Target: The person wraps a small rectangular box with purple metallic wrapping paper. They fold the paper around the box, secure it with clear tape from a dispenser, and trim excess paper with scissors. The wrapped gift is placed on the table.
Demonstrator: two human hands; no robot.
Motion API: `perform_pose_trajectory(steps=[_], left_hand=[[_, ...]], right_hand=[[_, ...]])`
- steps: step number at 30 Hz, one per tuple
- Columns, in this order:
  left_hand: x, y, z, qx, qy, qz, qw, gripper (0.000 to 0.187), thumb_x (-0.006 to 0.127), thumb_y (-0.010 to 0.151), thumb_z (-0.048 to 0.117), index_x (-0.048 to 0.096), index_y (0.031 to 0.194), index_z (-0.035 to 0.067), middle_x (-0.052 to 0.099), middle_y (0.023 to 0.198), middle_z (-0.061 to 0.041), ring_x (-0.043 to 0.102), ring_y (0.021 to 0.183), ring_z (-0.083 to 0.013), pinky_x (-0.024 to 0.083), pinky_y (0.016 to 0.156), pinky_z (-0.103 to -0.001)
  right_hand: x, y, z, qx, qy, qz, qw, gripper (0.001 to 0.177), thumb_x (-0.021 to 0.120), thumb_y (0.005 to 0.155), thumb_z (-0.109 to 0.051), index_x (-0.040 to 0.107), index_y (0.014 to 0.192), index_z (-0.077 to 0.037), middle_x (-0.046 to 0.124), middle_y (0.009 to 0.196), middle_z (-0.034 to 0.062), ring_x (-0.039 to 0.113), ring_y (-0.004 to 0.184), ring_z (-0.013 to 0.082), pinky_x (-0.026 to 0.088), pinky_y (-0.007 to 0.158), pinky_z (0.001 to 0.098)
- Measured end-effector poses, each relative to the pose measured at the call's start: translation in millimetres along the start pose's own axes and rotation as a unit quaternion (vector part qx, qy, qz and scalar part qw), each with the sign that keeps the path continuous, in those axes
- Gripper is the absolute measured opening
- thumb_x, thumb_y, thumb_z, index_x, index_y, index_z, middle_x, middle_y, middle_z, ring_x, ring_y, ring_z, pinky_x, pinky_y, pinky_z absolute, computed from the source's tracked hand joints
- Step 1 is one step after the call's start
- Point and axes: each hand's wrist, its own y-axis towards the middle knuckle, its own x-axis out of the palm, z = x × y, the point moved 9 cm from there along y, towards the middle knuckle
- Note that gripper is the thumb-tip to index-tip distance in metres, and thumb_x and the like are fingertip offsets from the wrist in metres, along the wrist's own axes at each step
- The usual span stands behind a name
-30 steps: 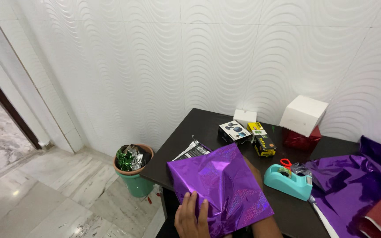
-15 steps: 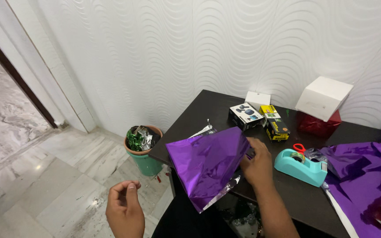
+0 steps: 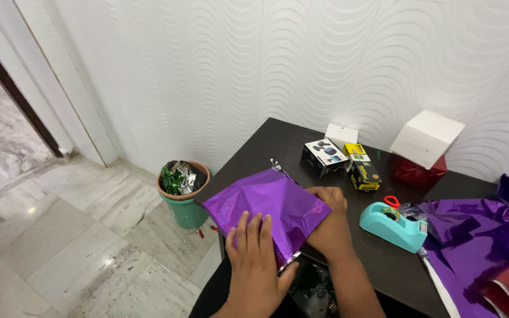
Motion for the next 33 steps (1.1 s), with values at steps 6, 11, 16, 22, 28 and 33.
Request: perform_pose_trajectory(steps=[6, 11, 16, 22, 28, 33], left_hand=[[-7.1, 10.5, -22.8, 0.0, 0.005, -0.006, 1.0, 0.066, 0.08, 0.064, 0.017, 0.061, 0.124, -0.001, 0.054, 0.131, -0.018, 0.042, 0.132, -0.0412, 0.022, 0.113, -0.061], [-34.1, 3.9, -70.9, -0.04, -0.028, 0.071, 0.996, 0.046, 0.076, 0.06, 0.009, 0.071, 0.106, 0.007, 0.064, 0.121, -0.008, 0.051, 0.124, -0.033, 0.029, 0.111, -0.051], [-52.4, 5.3, -139.4, -0.107, -0.002, 0.136, 0.985, 0.023, 0.076, 0.07, 0.005, 0.073, 0.094, 0.007, 0.072, 0.105, -0.005, 0.061, 0.111, -0.0279, 0.041, 0.101, -0.044], [-36.8, -4.7, -217.6, -0.362, -0.261, 0.175, 0.878, 0.014, 0.073, 0.1, 0.011, 0.073, 0.094, -0.002, 0.067, 0.086, -0.016, 0.058, 0.073, -0.0167, 0.045, 0.067, -0.032], [-64.4, -18.5, -235.7, -0.301, -0.37, 0.297, 0.827, 0.011, 0.059, 0.096, 0.0, 0.067, 0.103, -0.001, 0.069, 0.095, -0.002, 0.061, 0.087, -0.0073, 0.049, 0.078, -0.023], [-63.0, -29.1, -278.4, -0.374, -0.424, 0.334, 0.754, 0.009, 0.064, 0.1, 0.007, 0.068, 0.105, 0.0, 0.067, 0.096, -0.002, 0.056, 0.087, -0.0103, 0.045, 0.079, -0.027]], right_hand=[[0.1, -1.2, -13.4, -0.009, -0.033, -0.008, 0.999, 0.031, 0.079, 0.068, -0.03, 0.074, 0.091, -0.011, 0.068, 0.095, 0.002, 0.056, 0.097, 0.0287, 0.042, 0.088, 0.0423], [-0.3, -3.6, -5.7, -0.009, 0.042, -0.013, 0.999, 0.023, 0.075, 0.079, -0.033, 0.079, 0.087, -0.011, 0.076, 0.09, -0.0003, 0.061, 0.095, 0.0224, 0.043, 0.092, 0.0396], [11.5, -7.7, 26.1, 0.103, 0.213, -0.066, 0.969, 0.021, 0.067, 0.091, -0.023, 0.084, 0.1, -0.013, 0.081, 0.089, -0.0003, 0.068, 0.091, 0.0198, 0.052, 0.086, 0.0334], [9.7, -4.0, 5.5, -0.012, 0.162, -0.049, 0.986, 0.051, 0.057, 0.068, 0.004, 0.079, 0.111, -0.014, 0.074, 0.126, 0.0028, 0.053, 0.132, 0.0295, 0.042, 0.112, 0.0405], [26.3, -6.4, -6.7, -0.035, 0.077, -0.111, 0.99, 0.056, 0.061, 0.061, 0.002, 0.08, 0.109, -0.019, 0.07, 0.133, -0.0019, 0.044, 0.141, 0.0339, 0.029, 0.116, 0.0494], [19.5, -7.3, -22.6, -0.06, 0.06, -0.086, 0.993, 0.048, 0.069, 0.061, -0.009, 0.079, 0.107, -0.018, 0.07, 0.124, -0.0013, 0.048, 0.135, 0.0315, 0.033, 0.114, 0.0485]])
